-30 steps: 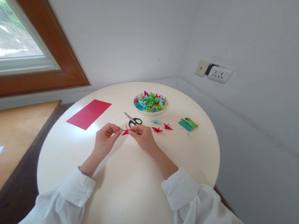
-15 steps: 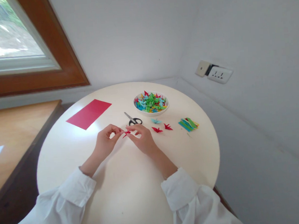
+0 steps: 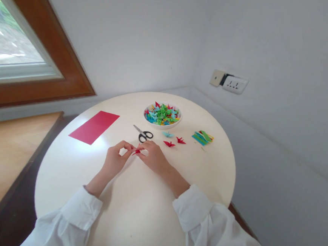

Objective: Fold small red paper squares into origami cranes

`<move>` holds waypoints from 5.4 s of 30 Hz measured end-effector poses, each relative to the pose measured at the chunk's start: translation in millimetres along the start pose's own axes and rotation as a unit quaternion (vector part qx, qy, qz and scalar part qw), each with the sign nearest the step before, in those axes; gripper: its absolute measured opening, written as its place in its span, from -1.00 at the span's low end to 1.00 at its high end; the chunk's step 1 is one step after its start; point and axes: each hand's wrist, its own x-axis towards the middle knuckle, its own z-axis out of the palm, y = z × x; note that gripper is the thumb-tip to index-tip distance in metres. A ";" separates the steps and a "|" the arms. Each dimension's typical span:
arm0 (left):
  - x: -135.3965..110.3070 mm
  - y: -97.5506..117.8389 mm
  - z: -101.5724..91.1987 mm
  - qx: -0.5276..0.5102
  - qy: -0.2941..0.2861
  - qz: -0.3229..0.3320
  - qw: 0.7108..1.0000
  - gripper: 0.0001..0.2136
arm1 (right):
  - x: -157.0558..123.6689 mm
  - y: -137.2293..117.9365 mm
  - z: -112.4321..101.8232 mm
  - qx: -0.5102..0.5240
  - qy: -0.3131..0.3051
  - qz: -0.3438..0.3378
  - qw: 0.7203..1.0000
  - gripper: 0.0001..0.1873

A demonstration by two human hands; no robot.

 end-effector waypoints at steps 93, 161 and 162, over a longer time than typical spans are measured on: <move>-103.5 -24.6 -83.5 0.373 -0.091 0.083 0.920 -0.64 | -49.3 -29.0 -6.0 -0.206 -0.199 -0.071 0.955 -0.68; -43.6 -1.9 -35.5 0.328 -0.168 -0.145 0.918 -0.74 | -9.1 -2.5 0.6 -0.152 -0.120 0.081 0.978 -0.88; -44.1 -2.9 -34.9 0.331 -0.168 -0.138 0.918 -0.70 | -7.9 -3.1 0.3 -0.154 -0.124 0.087 0.976 -0.90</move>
